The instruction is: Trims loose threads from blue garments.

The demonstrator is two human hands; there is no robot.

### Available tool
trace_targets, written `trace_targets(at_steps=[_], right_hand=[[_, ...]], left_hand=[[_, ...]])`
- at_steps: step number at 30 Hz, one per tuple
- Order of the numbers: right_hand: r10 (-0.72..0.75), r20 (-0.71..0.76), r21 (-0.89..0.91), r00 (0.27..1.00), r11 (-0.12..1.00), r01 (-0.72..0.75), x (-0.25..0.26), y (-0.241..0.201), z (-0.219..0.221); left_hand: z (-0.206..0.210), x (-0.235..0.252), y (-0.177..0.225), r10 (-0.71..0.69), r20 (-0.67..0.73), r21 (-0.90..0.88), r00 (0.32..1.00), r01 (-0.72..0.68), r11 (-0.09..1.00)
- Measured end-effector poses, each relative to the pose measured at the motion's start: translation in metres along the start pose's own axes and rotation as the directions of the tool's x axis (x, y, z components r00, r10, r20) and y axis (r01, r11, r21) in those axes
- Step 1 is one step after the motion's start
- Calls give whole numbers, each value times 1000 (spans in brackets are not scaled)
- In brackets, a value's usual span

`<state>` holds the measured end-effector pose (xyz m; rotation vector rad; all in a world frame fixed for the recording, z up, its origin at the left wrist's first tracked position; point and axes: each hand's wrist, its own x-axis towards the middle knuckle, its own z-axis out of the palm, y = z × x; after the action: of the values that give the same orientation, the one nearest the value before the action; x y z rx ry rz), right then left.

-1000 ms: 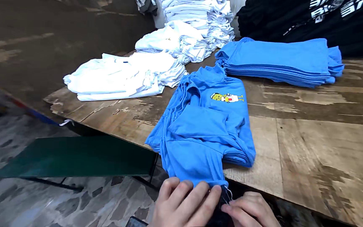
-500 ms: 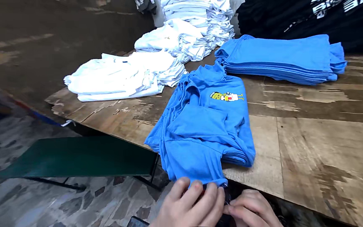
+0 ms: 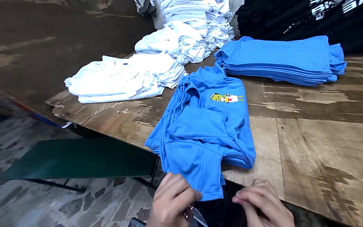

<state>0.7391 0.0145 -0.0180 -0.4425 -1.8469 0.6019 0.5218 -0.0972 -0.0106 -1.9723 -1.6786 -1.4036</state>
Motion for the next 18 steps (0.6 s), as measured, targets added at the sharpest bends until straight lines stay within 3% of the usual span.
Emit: trace_targets(at_steps=[4,8,12,18], right_hand=[[79,-13,-23,997,997,-79,2,-6,5],[119,79,-201,990,974,-101,0,-14,2],[62,19,-351,998,935,-51,-6,-13,14],[36,8,-369,999,929,-30,-7,-13,16]], left_hand=[[-8,7,8,-122,96,-30,988,125,992],[-22,21,26,-204,214,4,955,208,978],[-20,25,37,-92,170,163,981,64,985],[-12,29,48,-37,213,283,976,-25,959]])
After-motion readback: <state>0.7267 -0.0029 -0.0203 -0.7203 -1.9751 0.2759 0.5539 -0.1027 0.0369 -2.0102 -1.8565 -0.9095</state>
